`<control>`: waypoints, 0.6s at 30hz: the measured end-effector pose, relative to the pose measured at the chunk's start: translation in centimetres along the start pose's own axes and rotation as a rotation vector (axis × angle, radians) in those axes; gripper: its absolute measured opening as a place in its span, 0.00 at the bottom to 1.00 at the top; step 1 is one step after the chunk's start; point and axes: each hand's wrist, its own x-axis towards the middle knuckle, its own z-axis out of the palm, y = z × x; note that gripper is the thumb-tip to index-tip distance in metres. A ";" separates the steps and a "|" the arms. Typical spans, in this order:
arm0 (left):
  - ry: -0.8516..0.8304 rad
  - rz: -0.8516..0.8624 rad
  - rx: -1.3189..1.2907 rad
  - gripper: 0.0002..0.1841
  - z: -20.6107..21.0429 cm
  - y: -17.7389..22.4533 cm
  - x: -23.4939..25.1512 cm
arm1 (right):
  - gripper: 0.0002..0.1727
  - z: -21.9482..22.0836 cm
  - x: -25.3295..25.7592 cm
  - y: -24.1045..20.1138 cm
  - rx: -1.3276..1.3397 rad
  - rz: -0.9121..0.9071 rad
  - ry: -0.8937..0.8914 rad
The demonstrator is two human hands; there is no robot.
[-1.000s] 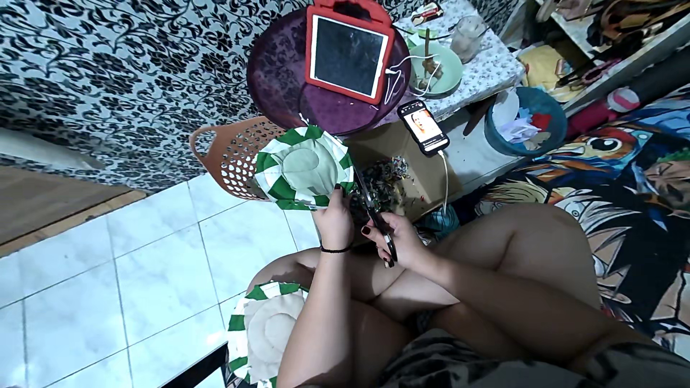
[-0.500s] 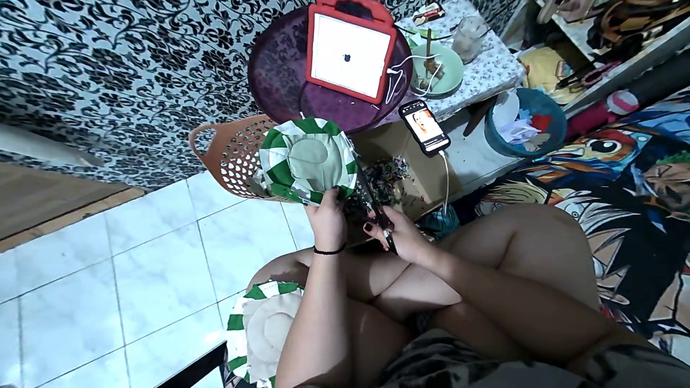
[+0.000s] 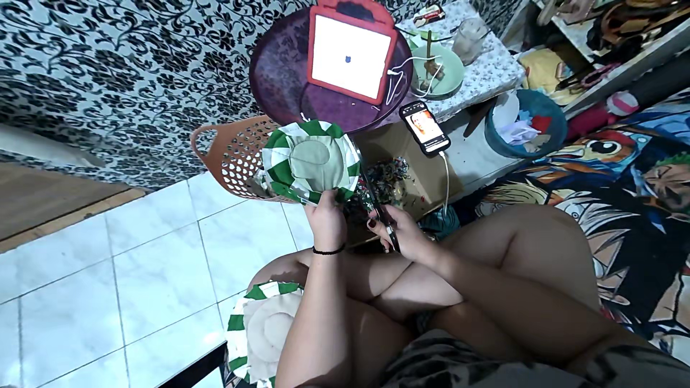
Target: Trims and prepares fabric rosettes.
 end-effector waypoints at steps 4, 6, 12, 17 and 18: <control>0.003 -0.013 -0.010 0.13 0.0 0.0 0.0 | 0.26 -0.1 0.1 -0.1 -0.019 -0.008 0.013; 0.001 -0.016 -0.008 0.13 0.0 0.0 -0.1 | 0.26 -0.1 0.1 0.0 -0.024 -0.002 0.016; 0.004 -0.007 -0.003 0.13 -0.1 0.0 0.0 | 0.20 0.0 0.0 -0.4 0.035 0.017 0.045; 0.001 -0.008 0.009 0.14 -0.3 -0.1 0.3 | 0.18 -0.1 0.0 -0.6 0.042 0.032 0.068; -0.001 -0.007 0.009 0.14 -0.3 0.0 0.3 | 0.18 -0.1 0.0 -0.6 0.044 0.033 0.067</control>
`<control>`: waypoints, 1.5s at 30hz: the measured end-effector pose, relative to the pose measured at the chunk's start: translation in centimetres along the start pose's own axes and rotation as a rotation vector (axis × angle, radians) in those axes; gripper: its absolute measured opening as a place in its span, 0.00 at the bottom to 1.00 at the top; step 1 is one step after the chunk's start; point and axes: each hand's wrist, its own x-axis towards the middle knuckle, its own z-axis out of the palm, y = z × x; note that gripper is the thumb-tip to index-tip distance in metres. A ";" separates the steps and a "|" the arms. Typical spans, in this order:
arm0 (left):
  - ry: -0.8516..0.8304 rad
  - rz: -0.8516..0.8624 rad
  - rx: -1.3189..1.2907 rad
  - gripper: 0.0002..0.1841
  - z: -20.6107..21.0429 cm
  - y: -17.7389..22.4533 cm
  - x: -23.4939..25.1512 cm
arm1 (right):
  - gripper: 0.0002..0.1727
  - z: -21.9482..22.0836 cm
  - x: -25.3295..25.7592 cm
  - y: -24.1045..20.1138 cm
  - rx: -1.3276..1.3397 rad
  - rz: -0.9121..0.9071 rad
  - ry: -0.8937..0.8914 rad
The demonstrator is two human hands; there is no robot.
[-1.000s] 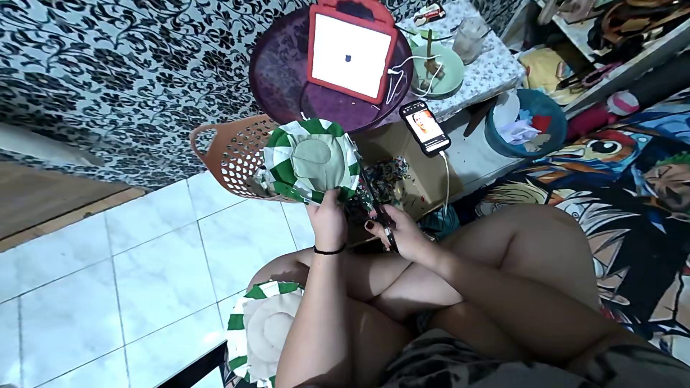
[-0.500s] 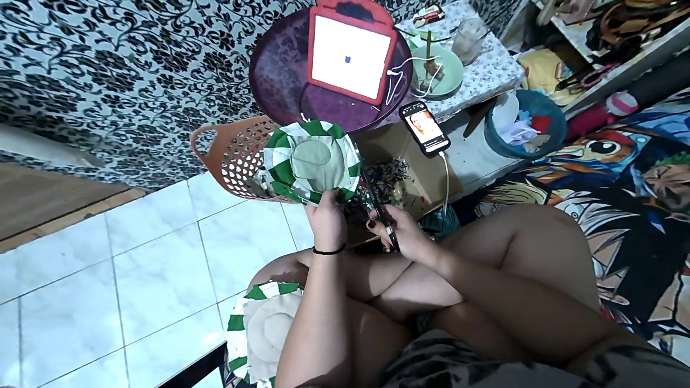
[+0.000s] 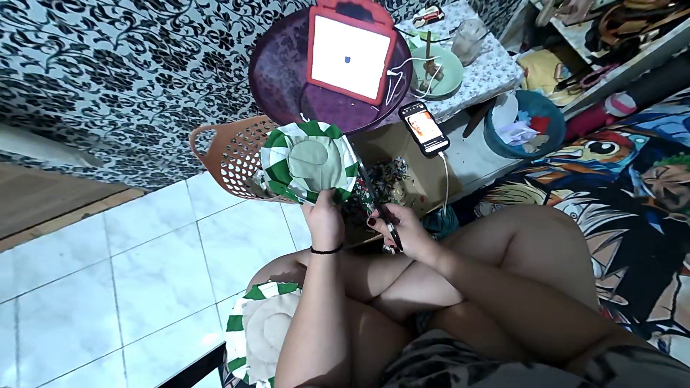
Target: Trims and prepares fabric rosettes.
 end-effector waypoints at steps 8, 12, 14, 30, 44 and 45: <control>0.036 -0.013 -0.010 0.14 0.0 0.3 0.2 | 0.17 0.1 -0.5 -0.4 0.010 -0.011 0.016; 0.043 -0.015 -0.011 0.13 0.0 0.3 0.3 | 0.16 0.2 -0.6 -0.5 0.020 0.002 0.011; 0.051 -0.017 -0.004 0.12 0.0 0.4 0.3 | 0.16 0.3 -0.6 -0.5 0.026 0.007 0.012; 0.049 -0.016 -0.017 0.16 -0.1 0.4 0.6 | 0.21 -0.4 0.0 0.0 -0.002 -0.055 -0.080; -0.030 -0.041 -0.012 0.16 0.1 0.2 0.2 | 0.21 -0.7 0.2 -0.8 0.034 -0.010 -0.023; -0.030 -0.044 -0.007 0.16 0.1 0.2 0.2 | 0.21 -0.7 0.1 -0.7 0.028 -0.014 -0.024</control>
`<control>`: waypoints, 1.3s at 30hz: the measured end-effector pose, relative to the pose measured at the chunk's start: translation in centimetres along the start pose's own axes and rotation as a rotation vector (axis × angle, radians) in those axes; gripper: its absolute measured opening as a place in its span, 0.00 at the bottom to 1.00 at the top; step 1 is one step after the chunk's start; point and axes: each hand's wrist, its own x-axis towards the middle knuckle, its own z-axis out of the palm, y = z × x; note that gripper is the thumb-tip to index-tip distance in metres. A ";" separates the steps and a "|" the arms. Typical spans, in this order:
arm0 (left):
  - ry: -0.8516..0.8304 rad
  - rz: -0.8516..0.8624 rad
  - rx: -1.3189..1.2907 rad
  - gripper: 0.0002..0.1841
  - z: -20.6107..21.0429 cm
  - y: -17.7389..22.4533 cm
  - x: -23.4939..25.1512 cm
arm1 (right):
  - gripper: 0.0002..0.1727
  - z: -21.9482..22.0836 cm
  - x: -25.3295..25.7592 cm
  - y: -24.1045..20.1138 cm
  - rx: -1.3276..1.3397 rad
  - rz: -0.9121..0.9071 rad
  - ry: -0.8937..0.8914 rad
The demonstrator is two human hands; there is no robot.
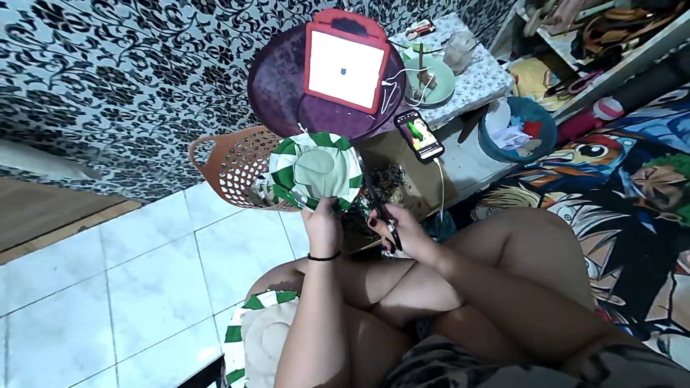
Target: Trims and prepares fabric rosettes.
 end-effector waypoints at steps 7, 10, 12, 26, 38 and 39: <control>-0.005 0.006 -0.003 0.16 0.1 0.0 -0.1 | 0.19 -0.1 0.1 0.0 -0.023 0.001 0.016; -0.001 0.002 0.003 0.16 0.1 0.0 0.0 | 0.18 -0.1 0.1 0.0 -0.034 -0.009 0.035; -0.008 -0.001 0.009 0.16 0.0 0.0 0.0 | 0.18 -0.1 0.2 0.1 -0.032 -0.008 0.040; 0.126 0.089 0.095 0.31 -1.3 0.2 1.6 | 0.24 -0.6 0.1 0.4 -0.036 -0.029 -0.056; 0.129 0.135 -0.029 0.13 -1.9 0.2 2.2 | 0.30 -0.9 0.1 0.6 -0.098 -0.082 -0.118; 0.124 0.142 -0.027 0.13 -1.9 0.2 2.2 | 0.30 -0.9 0.1 0.6 -0.106 -0.084 -0.117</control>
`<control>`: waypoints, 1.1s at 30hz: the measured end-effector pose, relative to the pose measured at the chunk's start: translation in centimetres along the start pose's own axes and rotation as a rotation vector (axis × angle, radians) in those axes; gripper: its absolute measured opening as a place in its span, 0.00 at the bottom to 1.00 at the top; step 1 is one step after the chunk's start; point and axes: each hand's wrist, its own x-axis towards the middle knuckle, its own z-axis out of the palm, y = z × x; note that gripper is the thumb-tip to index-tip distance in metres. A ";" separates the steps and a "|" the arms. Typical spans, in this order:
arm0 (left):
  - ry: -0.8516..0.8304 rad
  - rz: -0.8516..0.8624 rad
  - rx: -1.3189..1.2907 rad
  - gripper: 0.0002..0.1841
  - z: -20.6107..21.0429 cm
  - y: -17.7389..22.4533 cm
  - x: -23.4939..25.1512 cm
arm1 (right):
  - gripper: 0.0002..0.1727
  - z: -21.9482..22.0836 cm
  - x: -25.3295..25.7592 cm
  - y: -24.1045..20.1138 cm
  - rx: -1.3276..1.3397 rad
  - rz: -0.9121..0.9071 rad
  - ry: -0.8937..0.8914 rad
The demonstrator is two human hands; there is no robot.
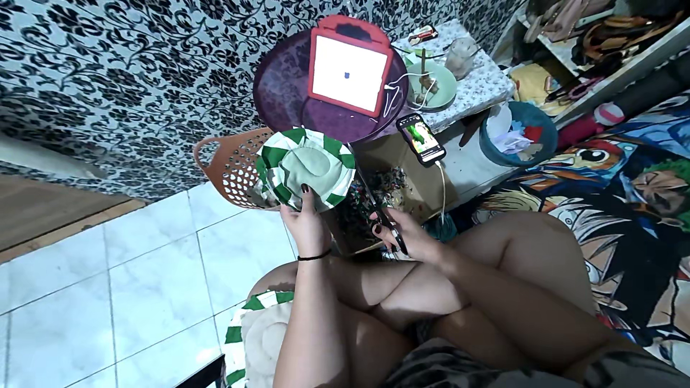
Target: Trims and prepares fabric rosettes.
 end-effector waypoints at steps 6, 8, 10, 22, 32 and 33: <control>-0.006 0.004 0.037 0.14 0.0 0.1 -0.1 | 0.26 0.2 0.0 -0.4 -0.051 0.008 0.053; -0.007 0.007 0.033 0.12 0.0 0.1 -0.1 | 0.24 0.3 0.0 -0.4 -0.033 0.006 0.073; -0.013 0.005 0.032 0.13 -0.1 0.1 -0.1 | 0.24 0.2 0.0 -0.4 -0.018 0.003 0.082; 0.010 -0.016 0.033 0.12 -0.2 0.0 0.3 | 0.20 0.2 -0.1 -0.6 -0.007 0.025 0.116; 0.061 0.025 0.127 0.11 -0.9 0.1 0.9 | 0.17 -0.1 -0.3 -1.0 -0.051 0.044 0.088; 0.057 0.031 0.134 0.12 -0.9 0.1 0.9 | 0.17 -0.1 -0.4 -1.0 -0.053 0.051 0.084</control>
